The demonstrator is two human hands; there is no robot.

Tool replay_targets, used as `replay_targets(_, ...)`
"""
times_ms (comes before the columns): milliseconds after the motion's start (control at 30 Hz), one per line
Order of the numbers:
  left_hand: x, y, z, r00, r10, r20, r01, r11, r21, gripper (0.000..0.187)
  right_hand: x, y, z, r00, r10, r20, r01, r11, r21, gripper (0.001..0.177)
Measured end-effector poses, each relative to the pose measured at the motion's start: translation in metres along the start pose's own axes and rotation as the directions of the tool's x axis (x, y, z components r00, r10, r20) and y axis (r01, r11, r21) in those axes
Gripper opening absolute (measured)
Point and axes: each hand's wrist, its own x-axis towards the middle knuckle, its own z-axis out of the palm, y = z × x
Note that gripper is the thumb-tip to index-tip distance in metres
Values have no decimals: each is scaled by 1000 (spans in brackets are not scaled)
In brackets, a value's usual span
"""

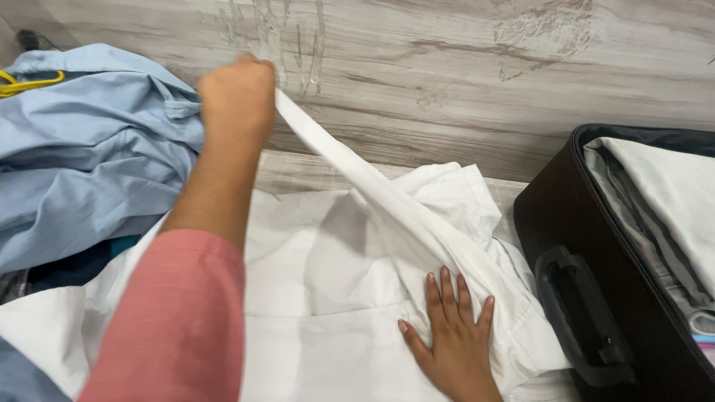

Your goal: The person buttons a white shirt and folds it into a compact rectangle, placing it into a suitcase. They then button a green plaid shirt and fold it similarly. The task involves handling two shirts and a suitcase on a wooden floor.

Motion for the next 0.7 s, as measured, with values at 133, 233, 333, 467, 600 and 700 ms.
replay_targets(133, -23, -40, -53, 995, -71, 69, 72, 997, -5, 12, 0, -2, 0, 963, -54, -264, 62, 998, 24, 82)
replay_targets(233, -56, -43, -83, 970, -102, 223, 120, 990, -68, 17, -4, 11, -8, 886, 43, -461, 28, 989, 145, 73)
replay_targets(333, -85, -50, -117, 952, -97, 289, 143, 980, -142, 30, 4, 33, -38, 876, 168, -453, -119, 984, 134, 76)
replay_targets(467, -129, -66, -174, 996, -14, 85, 19, 998, -53, 34, 15, 50, -88, 882, 463, 90, -471, 874, 117, 56)
replay_targets(600, -210, -84, -210, 966, 185, -183, -179, 983, 53, 29, 3, 72, -105, 783, 604, 148, -574, 609, 548, 45)
replay_targets(700, -280, -97, -191, 966, 198, 168, -173, 973, -152, 48, 2, 74, -99, 898, 430, 94, -435, 899, 45, 75)
